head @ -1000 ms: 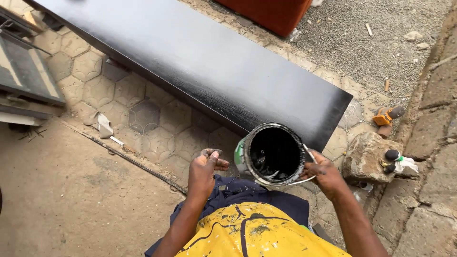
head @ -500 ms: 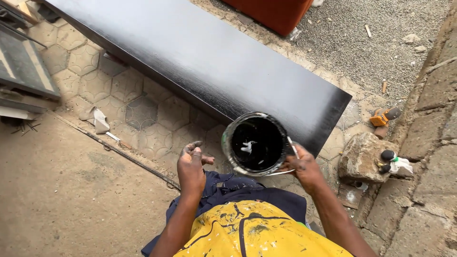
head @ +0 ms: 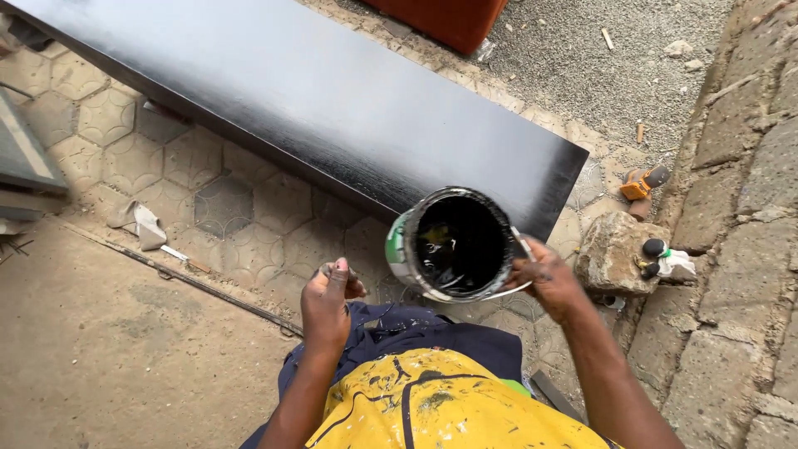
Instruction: Painting a long wooden board with black paint using a sponge and mixing paint with thinner from a bottle.
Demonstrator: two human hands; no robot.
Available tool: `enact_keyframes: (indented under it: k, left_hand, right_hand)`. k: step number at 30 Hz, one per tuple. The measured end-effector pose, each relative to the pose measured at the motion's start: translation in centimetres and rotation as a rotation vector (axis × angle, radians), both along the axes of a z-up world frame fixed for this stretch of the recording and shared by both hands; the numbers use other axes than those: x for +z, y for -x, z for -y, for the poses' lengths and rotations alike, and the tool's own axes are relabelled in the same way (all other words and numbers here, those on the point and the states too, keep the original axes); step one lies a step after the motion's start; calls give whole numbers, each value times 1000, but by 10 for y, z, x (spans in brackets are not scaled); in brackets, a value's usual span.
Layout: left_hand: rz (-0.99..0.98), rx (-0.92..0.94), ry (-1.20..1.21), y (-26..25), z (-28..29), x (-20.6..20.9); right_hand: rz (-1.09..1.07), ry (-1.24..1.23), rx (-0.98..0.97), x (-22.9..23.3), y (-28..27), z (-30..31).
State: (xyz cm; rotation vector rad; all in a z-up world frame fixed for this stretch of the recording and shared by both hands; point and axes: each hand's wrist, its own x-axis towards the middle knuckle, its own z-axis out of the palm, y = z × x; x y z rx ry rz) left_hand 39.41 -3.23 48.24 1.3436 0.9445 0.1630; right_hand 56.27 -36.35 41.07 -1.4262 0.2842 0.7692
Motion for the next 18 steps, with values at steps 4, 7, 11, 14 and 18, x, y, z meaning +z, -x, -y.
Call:
enact_keyframes:
  k: [4, 7, 11, 14, 18]
  left_hand:
    - [53, 69, 89, -14, -1, -6]
    - [46, 95, 87, -26, -1, -2]
    - [140, 108, 50, -36, -3, 5]
    - [202, 141, 50, -34, -9, -12]
    - [189, 144, 89, -35, -26, -10]
  right_hand:
    - [43, -71, -57, 10, -5, -8]
    - [44, -87, -48, 5, 2, -17]
    - [20, -16, 1, -6, -2, 0]
    - [19, -35, -27, 36, -4, -40]
    - [27, -35, 63, 28, -1, -79]
